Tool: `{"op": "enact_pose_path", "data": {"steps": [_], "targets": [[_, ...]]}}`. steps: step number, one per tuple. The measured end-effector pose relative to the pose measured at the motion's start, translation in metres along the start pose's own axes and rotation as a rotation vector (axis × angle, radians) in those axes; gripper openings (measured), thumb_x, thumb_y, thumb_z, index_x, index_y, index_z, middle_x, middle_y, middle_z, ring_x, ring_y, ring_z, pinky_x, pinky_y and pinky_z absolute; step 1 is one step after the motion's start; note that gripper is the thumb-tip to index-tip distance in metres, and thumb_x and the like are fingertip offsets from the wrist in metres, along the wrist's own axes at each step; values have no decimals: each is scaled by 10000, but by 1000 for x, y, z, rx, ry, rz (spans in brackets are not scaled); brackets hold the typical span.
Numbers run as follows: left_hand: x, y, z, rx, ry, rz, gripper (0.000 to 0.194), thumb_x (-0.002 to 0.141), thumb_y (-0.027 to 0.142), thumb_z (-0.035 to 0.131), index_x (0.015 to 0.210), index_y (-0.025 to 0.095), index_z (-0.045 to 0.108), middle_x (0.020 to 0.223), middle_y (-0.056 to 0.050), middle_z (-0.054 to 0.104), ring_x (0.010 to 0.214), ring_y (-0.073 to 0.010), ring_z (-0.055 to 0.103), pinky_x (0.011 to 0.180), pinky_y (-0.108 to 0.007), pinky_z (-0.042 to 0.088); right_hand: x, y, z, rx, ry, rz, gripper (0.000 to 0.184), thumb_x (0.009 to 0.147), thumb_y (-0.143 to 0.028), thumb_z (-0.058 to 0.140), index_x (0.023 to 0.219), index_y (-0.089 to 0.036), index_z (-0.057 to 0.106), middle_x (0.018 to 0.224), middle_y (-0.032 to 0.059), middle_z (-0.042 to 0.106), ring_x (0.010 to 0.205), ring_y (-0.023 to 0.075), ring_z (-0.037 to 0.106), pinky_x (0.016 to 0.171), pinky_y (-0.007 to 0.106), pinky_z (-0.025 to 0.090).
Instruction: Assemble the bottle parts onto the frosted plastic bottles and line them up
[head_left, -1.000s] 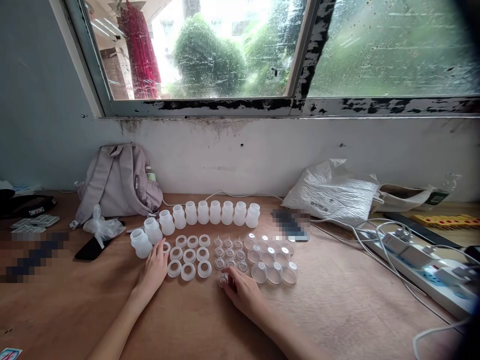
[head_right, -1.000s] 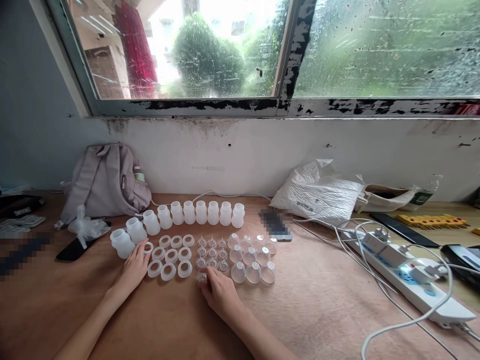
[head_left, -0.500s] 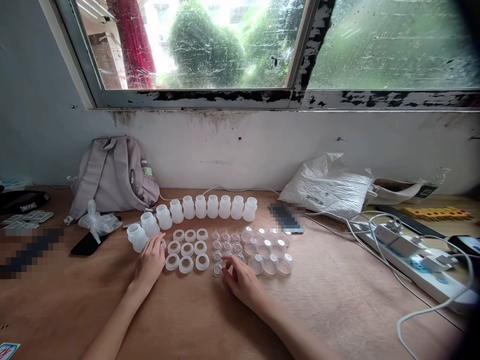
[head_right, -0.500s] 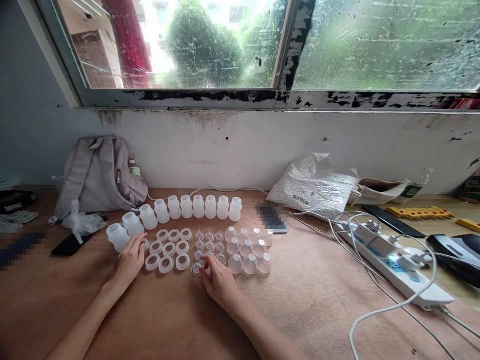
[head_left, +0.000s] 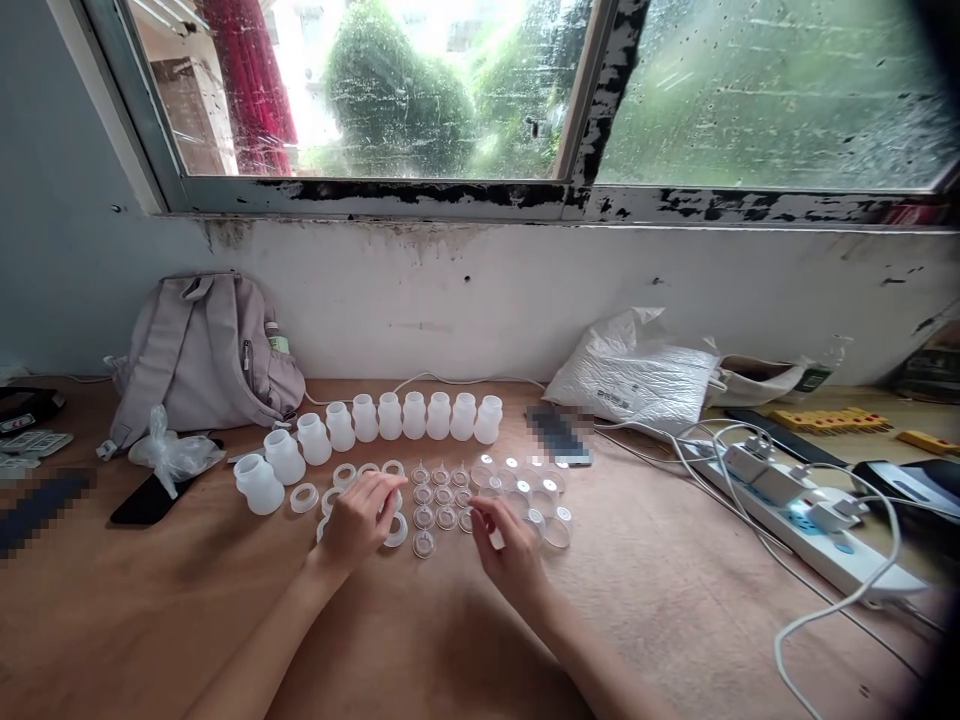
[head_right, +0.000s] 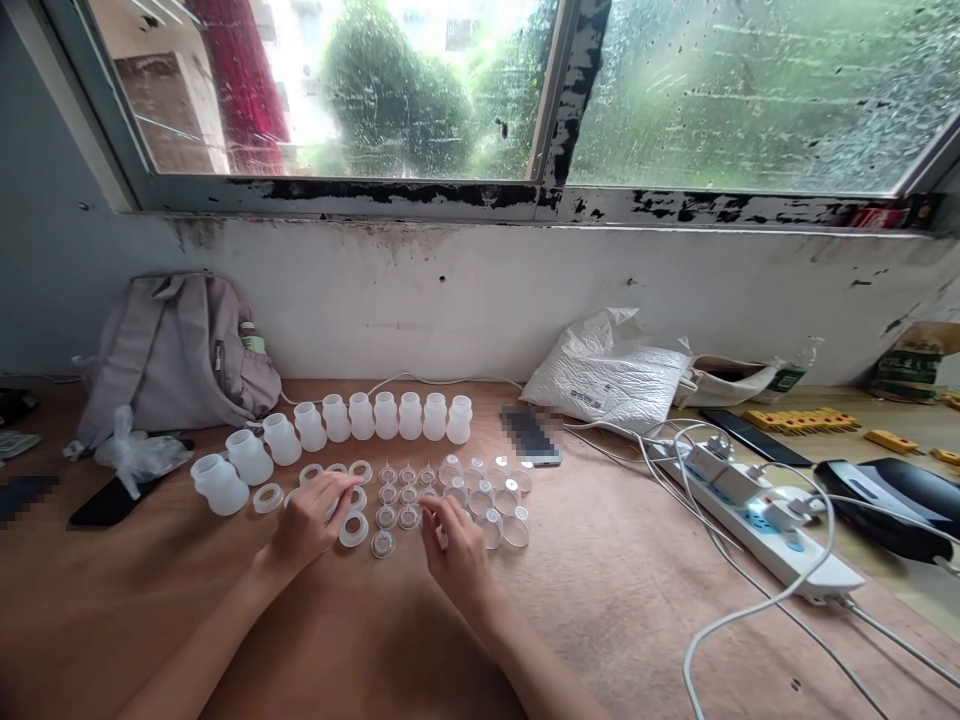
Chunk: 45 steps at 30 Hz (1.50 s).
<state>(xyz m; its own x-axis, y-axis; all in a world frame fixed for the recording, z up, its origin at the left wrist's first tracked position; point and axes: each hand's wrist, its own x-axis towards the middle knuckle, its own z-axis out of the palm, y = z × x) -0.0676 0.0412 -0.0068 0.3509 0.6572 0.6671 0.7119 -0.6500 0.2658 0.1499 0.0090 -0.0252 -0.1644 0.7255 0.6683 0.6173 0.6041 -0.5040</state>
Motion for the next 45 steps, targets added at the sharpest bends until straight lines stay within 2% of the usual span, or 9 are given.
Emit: {"op": "enact_pose_path", "data": {"steps": [2, 4, 7, 15, 24, 32, 36, 40, 45], "targets": [[-8, -1, 11, 5, -19, -54, 209, 812, 119, 420, 945, 180, 569, 894, -48, 637, 855, -185, 576, 769, -324, 452, 8, 4, -11, -41, 115, -27, 179, 837, -134, 423, 980, -208, 502, 758, 29, 555, 659, 145, 541, 597, 260, 443], [-16, -2, 19, 10, -67, -104, 181, 813, 143, 429, 917, 183, 571, 888, -48, 636, 843, -194, 575, 761, -341, 451, 13, 8, -17, -109, 142, -18, 176, 828, -127, 433, 963, -211, 509, 779, 36, 569, 718, 171, 547, 638, 291, 443], [-21, -1, 20, 15, -177, -130, 154, 806, 193, 458, 916, 195, 566, 906, -45, 624, 862, -208, 559, 776, -363, 433, 14, 6, -15, -183, 39, 16, 141, 825, -135, 434, 916, -206, 515, 783, 45, 572, 757, 201, 534, 674, 335, 431], [-20, -2, 8, 11, -321, -113, 148, 774, 277, 516, 900, 213, 560, 887, -27, 596, 848, -203, 534, 795, -368, 385, -17, -23, 19, -31, -354, 27, 204, 824, -104, 406, 980, -202, 494, 881, 68, 546, 797, 196, 524, 693, 325, 447], [-19, -3, 1, -13, -394, -65, 304, 715, 285, 589, 1003, 217, 519, 973, -37, 581, 912, -217, 510, 818, -364, 359, -17, -5, 40, -71, -372, 48, 200, 800, -165, 504, 999, -185, 497, 846, 64, 557, 768, 197, 511, 693, 334, 442], [-20, -8, 4, -27, -399, -50, 297, 699, 256, 601, 983, 216, 524, 957, -33, 579, 893, -213, 516, 811, -360, 377, -15, -12, 31, -39, -404, 60, 120, 772, -185, 542, 890, -192, 526, 816, 48, 547, 750, 185, 501, 675, 314, 426], [-20, -9, 3, -78, -336, -3, 241, 722, 227, 570, 958, 201, 527, 936, -43, 586, 878, -206, 525, 803, -362, 397, -15, -17, 26, -63, -454, 44, 145, 772, -203, 541, 916, -197, 521, 854, 54, 547, 776, 200, 493, 695, 343, 418], [-20, -1, -1, -189, -222, 102, 236, 749, 233, 546, 979, 188, 524, 954, -70, 575, 879, -195, 535, 796, -346, 421, -16, -18, 26, 39, -349, 85, 147, 806, -191, 486, 952, -197, 500, 858, 52, 554, 790, 188, 510, 724, 329, 423], [-25, 11, 7, -239, -234, 167, 266, 749, 259, 555, 1006, 194, 533, 950, -66, 584, 850, -185, 554, 787, -332, 445, -16, -14, 28, 148, -219, 132, 164, 812, -141, 442, 953, -196, 505, 822, 45, 554, 777, 170, 540, 709, 292, 444]]}}
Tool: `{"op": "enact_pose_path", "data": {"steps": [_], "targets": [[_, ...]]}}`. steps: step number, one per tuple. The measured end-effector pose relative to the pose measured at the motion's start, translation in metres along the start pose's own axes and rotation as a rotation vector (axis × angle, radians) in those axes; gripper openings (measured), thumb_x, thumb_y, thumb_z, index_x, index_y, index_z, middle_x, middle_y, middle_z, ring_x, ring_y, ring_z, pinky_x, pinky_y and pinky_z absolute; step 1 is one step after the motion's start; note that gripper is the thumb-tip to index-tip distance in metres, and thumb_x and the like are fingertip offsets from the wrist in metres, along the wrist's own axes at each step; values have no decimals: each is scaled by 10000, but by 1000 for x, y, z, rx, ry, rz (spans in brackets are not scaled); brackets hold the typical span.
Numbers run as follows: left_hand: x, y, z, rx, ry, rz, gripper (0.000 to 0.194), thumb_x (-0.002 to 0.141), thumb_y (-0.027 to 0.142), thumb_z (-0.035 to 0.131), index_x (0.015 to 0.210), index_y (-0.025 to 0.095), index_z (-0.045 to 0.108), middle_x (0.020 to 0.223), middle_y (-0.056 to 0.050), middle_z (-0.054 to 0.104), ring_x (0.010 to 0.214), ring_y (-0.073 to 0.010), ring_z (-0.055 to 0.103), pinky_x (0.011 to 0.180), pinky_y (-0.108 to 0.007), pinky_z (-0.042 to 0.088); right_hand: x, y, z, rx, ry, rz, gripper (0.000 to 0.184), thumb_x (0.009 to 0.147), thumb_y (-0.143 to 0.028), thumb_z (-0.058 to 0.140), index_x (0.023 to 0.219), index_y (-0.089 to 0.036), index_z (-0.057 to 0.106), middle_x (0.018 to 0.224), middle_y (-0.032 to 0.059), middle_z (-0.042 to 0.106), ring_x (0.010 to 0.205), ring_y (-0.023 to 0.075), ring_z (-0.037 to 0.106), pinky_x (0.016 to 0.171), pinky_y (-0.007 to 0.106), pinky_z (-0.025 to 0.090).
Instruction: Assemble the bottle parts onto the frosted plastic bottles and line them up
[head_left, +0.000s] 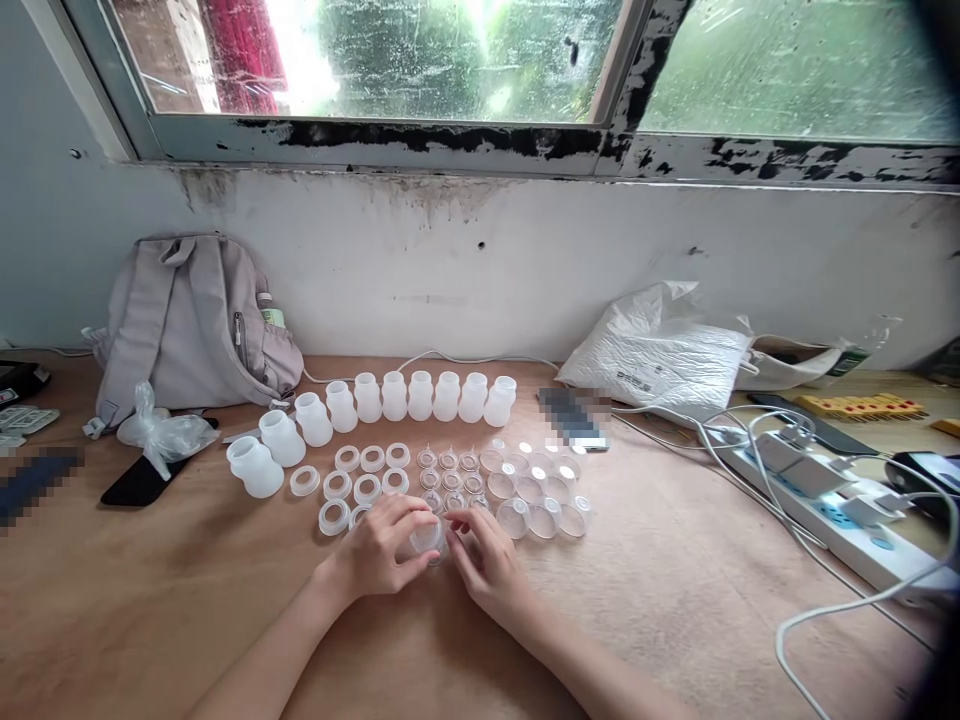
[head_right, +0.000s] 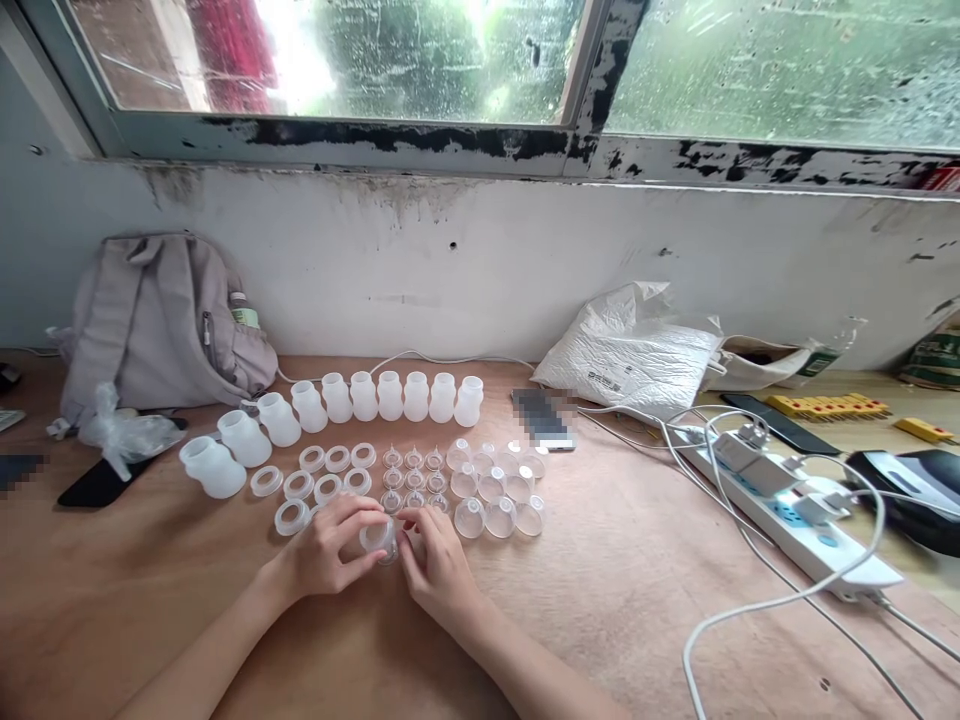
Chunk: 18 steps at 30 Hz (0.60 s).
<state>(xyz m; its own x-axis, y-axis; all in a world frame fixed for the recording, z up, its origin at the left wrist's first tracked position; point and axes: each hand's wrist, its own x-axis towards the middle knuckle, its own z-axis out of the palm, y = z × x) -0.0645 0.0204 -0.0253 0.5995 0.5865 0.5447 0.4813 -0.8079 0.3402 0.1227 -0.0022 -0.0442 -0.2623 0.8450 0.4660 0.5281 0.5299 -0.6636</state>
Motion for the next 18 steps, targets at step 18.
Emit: {"op": "enact_pose_path", "data": {"steps": [18], "targets": [[1, 2, 13, -122, -182, -115, 241, 716, 216, 604, 950, 192, 547, 994, -54, 578, 911, -188, 520, 812, -321, 433, 0, 0, 0, 31, 42, -5, 181, 802, -90, 420, 916, -200, 508, 807, 41, 559, 753, 163, 543, 674, 278, 455]]}}
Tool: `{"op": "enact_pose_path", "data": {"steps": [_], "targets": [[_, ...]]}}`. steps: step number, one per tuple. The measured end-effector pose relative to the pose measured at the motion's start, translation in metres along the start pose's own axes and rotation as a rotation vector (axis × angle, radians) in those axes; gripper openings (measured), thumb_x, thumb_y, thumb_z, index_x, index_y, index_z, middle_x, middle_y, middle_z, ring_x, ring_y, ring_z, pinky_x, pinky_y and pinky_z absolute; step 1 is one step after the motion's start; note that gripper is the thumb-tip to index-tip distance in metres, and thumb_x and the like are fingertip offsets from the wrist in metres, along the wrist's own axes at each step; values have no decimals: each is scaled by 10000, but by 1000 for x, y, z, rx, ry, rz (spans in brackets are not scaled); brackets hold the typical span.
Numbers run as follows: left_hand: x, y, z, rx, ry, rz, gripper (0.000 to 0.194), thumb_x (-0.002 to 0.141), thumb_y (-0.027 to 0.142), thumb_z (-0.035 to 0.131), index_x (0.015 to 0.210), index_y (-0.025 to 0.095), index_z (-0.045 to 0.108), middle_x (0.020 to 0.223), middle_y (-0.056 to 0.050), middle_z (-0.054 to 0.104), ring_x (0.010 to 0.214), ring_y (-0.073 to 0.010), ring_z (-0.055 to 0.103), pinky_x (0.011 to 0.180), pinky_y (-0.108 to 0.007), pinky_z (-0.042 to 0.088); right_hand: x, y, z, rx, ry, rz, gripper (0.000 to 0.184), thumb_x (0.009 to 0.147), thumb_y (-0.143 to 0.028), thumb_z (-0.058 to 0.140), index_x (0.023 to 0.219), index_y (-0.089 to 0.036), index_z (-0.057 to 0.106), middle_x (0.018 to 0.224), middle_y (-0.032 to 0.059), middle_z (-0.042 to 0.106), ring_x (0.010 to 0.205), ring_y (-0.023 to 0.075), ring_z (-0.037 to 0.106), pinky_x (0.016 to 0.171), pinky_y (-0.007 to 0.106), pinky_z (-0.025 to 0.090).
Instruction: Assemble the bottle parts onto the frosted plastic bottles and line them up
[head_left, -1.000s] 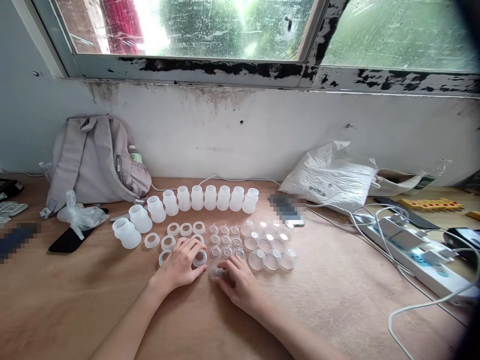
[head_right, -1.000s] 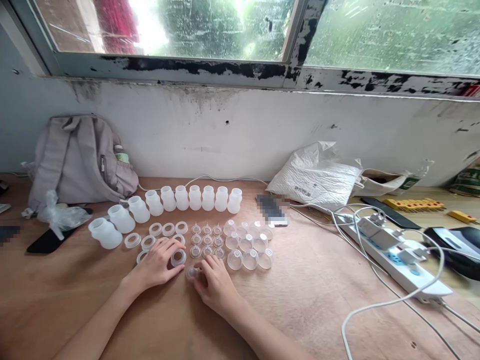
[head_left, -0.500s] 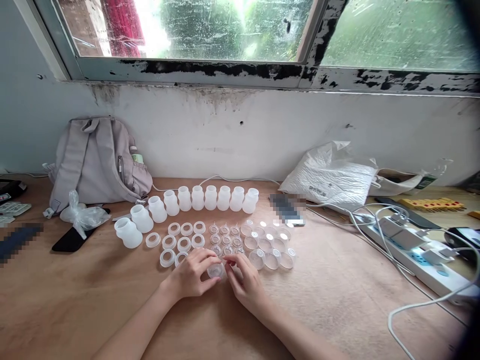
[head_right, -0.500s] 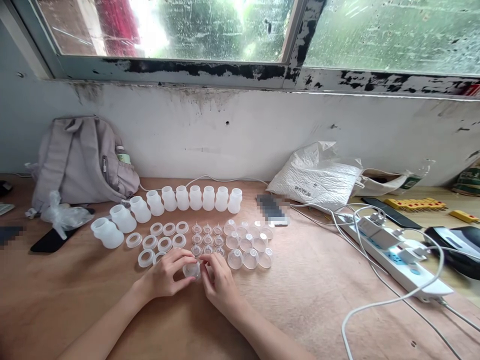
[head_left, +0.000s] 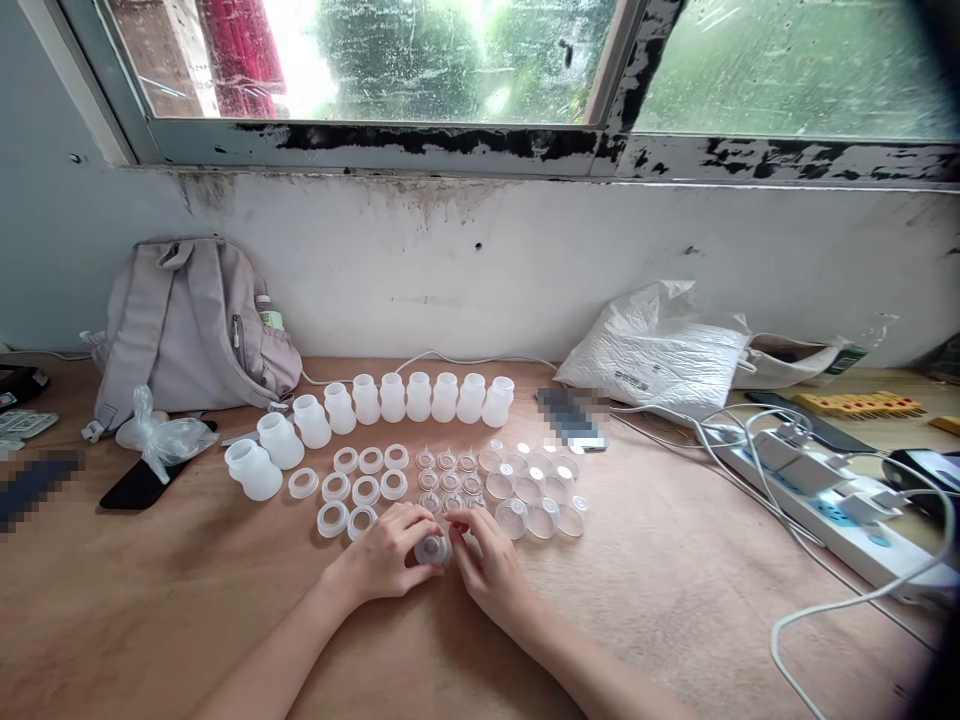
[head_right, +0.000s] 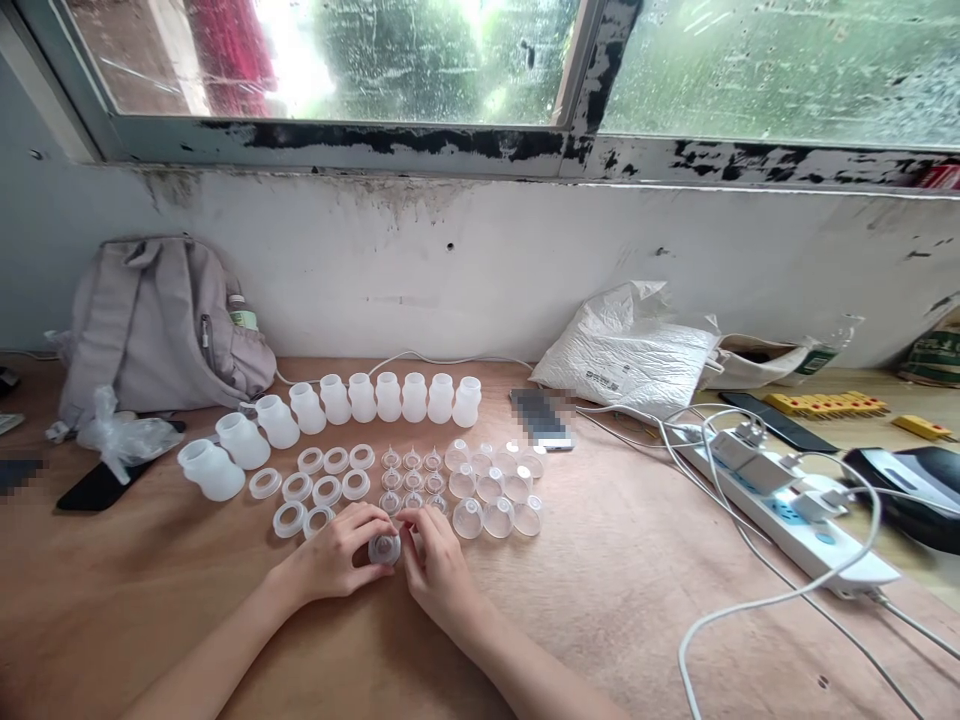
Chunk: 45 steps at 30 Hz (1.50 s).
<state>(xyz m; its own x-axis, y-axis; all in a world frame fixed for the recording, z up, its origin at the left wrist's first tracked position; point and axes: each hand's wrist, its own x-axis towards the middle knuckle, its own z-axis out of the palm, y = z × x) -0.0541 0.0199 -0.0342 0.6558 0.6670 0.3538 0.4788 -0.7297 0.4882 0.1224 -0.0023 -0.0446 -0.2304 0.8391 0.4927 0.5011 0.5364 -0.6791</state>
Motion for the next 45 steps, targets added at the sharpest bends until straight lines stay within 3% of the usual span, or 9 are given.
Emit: {"op": "enact_pose_path", "data": {"steps": [8, 12, 14, 21, 24, 31, 35, 39, 45], "targets": [[1, 3, -3, 2, 1, -9, 360, 709, 340, 626, 1022, 196, 523, 1023, -61, 556, 937, -196, 510, 831, -331, 431, 0, 0, 1, -5, 12, -14, 183, 803, -89, 412, 909, -201, 510, 804, 45, 566, 741, 165, 547, 661, 279, 461], [0, 1, 0, 55, 52, -17, 128, 809, 233, 484, 903, 185, 556, 928, -57, 579, 869, -181, 521, 789, -327, 430, -1, 2, 2, 8, 15, -4, 207, 797, -76, 408, 928, -203, 505, 811, 44, 562, 756, 165, 548, 678, 282, 461], [0, 0, 1, 28, 75, -35, 140, 838, 197, 419, 832, 179, 557, 843, -48, 591, 806, -168, 524, 750, -312, 431, -2, 3, 3, 12, 14, -4, 233, 782, -61, 402, 935, -203, 504, 808, 44, 560, 756, 167, 548, 681, 286, 463], [5, 14, 4, -371, 232, -400, 231, 868, 336, 375, 781, 180, 520, 688, 4, 548, 584, -107, 487, 472, -202, 348, -1, -5, -4, 31, -55, -22, 346, 714, -30, 400, 999, -207, 484, 855, 51, 552, 790, 176, 534, 704, 298, 458], [8, 17, 9, -521, 232, -469, 253, 851, 377, 406, 745, 170, 507, 655, 18, 518, 565, -96, 467, 494, -199, 348, 0, -6, -4, 30, -66, -26, 261, 748, -79, 429, 968, -206, 489, 841, 47, 551, 745, 166, 526, 666, 282, 449], [10, 21, 13, -783, 228, -563, 289, 853, 413, 377, 994, 177, 470, 658, 4, 577, 587, -124, 558, 558, -237, 447, 4, -1, 4, 64, 22, 173, 65, 813, -215, 467, 855, -190, 509, 673, -2, 544, 551, 111, 477, 518, 226, 411], [10, 25, 11, -803, 203, -520, 281, 817, 395, 453, 976, 171, 512, 854, -56, 642, 757, -174, 612, 647, -280, 507, 8, -4, 1, 221, -7, 273, 128, 821, -292, 483, 887, -188, 517, 631, -18, 530, 518, 103, 468, 480, 215, 403], [9, 24, 15, -764, 197, -536, 264, 806, 386, 468, 953, 175, 531, 764, -30, 652, 656, -159, 618, 607, -280, 514, 10, -5, -1, 354, -49, 351, 177, 834, -343, 456, 858, -184, 532, 678, -1, 567, 546, 112, 511, 485, 221, 421], [9, 22, 18, -720, 206, -581, 245, 810, 386, 455, 890, 164, 524, 677, -14, 615, 558, -135, 583, 529, -254, 498, 10, -3, 2, 365, -57, 395, 192, 817, -352, 482, 805, -173, 552, 685, 5, 570, 535, 108, 497, 463, 217, 412]]}}
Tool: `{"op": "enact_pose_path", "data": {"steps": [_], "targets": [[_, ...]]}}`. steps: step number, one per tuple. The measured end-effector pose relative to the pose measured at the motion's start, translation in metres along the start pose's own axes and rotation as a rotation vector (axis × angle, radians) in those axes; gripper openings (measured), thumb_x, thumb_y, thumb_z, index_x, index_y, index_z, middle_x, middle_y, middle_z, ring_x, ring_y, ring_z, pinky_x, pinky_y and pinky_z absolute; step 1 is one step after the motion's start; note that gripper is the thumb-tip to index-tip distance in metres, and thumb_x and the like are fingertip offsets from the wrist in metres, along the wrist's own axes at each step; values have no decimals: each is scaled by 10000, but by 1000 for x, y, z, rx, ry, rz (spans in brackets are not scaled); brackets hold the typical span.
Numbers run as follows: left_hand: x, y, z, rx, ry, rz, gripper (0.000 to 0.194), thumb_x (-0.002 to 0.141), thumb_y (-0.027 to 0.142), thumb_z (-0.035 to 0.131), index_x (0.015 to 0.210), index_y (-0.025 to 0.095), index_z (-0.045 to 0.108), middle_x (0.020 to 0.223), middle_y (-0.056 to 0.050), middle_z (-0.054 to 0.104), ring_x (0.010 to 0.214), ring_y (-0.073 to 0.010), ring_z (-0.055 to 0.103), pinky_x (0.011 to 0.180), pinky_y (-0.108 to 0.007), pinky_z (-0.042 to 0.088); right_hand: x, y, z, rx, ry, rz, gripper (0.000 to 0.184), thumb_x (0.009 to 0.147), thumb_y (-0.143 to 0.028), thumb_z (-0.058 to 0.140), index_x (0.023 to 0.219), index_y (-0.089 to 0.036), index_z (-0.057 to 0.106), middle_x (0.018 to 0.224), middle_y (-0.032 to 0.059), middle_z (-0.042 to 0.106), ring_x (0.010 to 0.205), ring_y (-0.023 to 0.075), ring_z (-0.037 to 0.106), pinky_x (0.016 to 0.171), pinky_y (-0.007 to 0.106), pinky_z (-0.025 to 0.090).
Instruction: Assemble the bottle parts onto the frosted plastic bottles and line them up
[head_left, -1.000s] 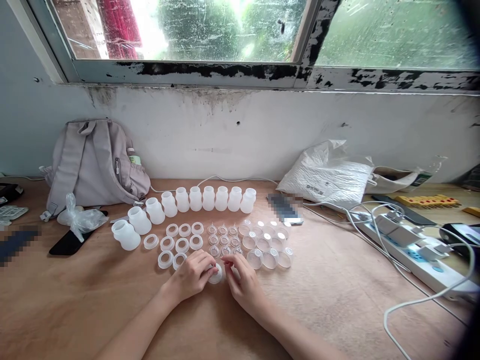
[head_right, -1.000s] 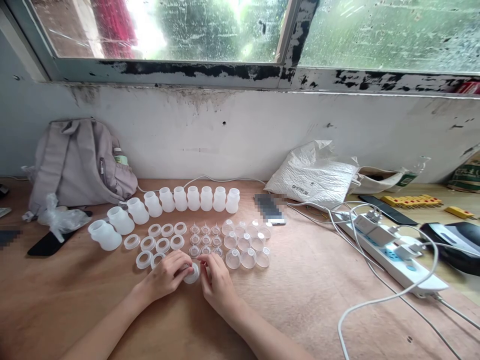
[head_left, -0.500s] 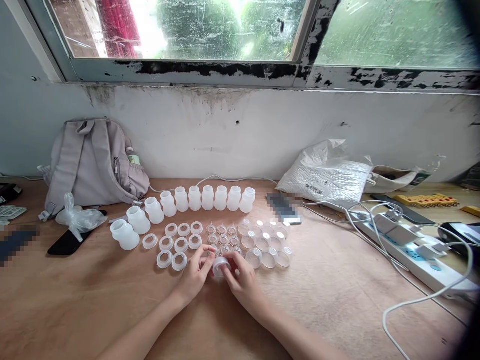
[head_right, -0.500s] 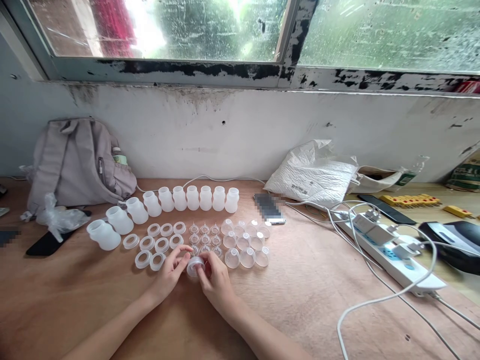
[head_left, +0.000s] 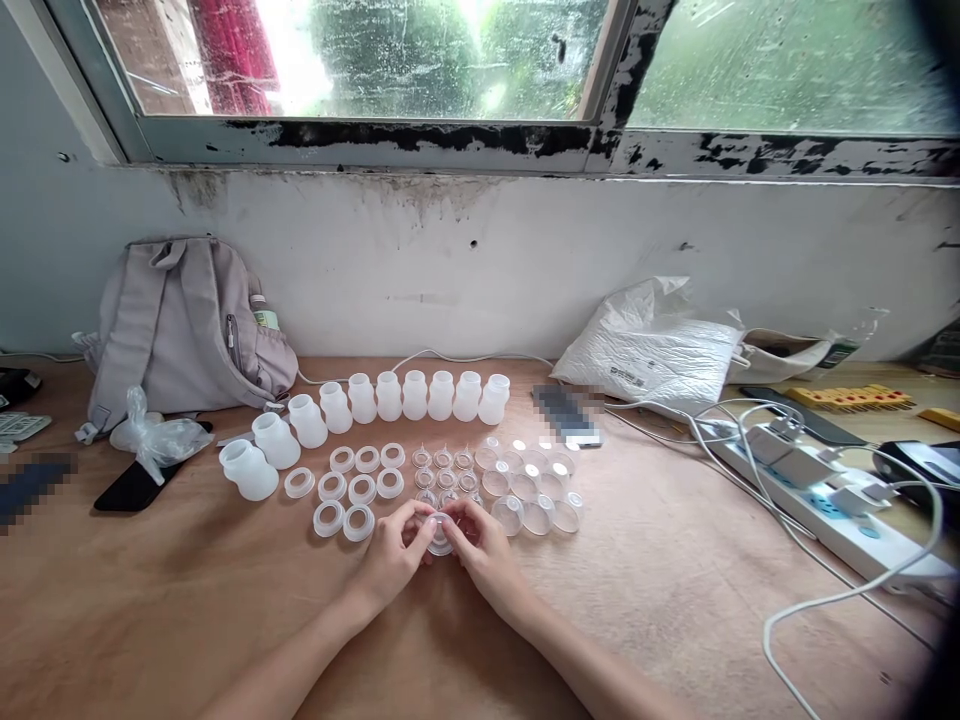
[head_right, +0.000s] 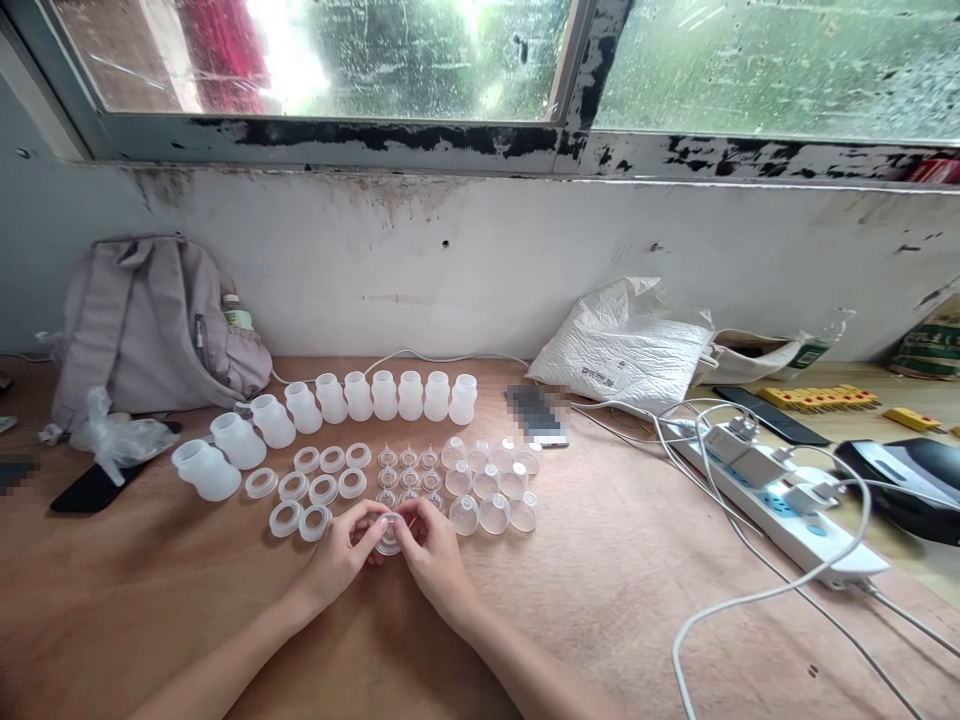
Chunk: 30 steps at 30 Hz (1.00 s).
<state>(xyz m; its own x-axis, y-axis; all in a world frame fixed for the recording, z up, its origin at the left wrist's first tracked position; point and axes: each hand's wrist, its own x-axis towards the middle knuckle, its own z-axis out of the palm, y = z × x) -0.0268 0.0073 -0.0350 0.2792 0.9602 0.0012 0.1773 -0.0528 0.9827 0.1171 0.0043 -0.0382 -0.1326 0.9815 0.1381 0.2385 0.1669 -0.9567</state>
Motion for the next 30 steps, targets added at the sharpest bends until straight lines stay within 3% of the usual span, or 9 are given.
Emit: {"op": "enact_pose_path", "data": {"steps": [15, 18, 22, 25, 30], "targets": [[-3, 0, 5, 189, 63, 38, 82, 787, 272, 451, 763, 194, 454, 534, 36, 561, 490, -122, 553, 477, -212, 424, -1, 0, 4, 39, -26, 12, 105, 791, -260, 512, 752, -166, 538, 699, -1, 553, 613, 113, 510, 556, 221, 427], [-4, 2, 4, 193, 93, 46, 88, 792, 276, 441, 795, 194, 473, 554, 29, 580, 500, -129, 566, 492, -220, 436, 0, 3, 4, 68, -25, 24, 127, 800, -296, 507, 817, -173, 533, 754, 3, 551, 577, 100, 518, 503, 210, 435], [-4, 3, 5, 130, 107, 55, 193, 825, 275, 389, 984, 201, 468, 638, 11, 623, 577, -143, 606, 560, -238, 470, 2, 8, 4, 154, -28, 93, 199, 786, -361, 522, 874, -185, 489, 778, -7, 540, 440, 67, 487, 368, 194, 405], [-4, 3, 6, 70, 95, 36, 272, 838, 263, 345, 1093, 206, 422, 719, -8, 640, 626, -150, 625, 561, -240, 482, 2, 8, 5, 214, -63, 106, 232, 770, -393, 537, 859, -187, 475, 748, -15, 549, 431, 74, 503, 367, 201, 424], [-4, 6, 3, 161, 95, 23, 198, 832, 303, 377, 969, 196, 471, 626, 12, 610, 503, -133, 576, 485, -218, 432, 0, 4, 3, 154, -43, 63, 265, 808, -409, 485, 915, -179, 561, 786, 22, 575, 549, 106, 530, 443, 214, 451]]}}
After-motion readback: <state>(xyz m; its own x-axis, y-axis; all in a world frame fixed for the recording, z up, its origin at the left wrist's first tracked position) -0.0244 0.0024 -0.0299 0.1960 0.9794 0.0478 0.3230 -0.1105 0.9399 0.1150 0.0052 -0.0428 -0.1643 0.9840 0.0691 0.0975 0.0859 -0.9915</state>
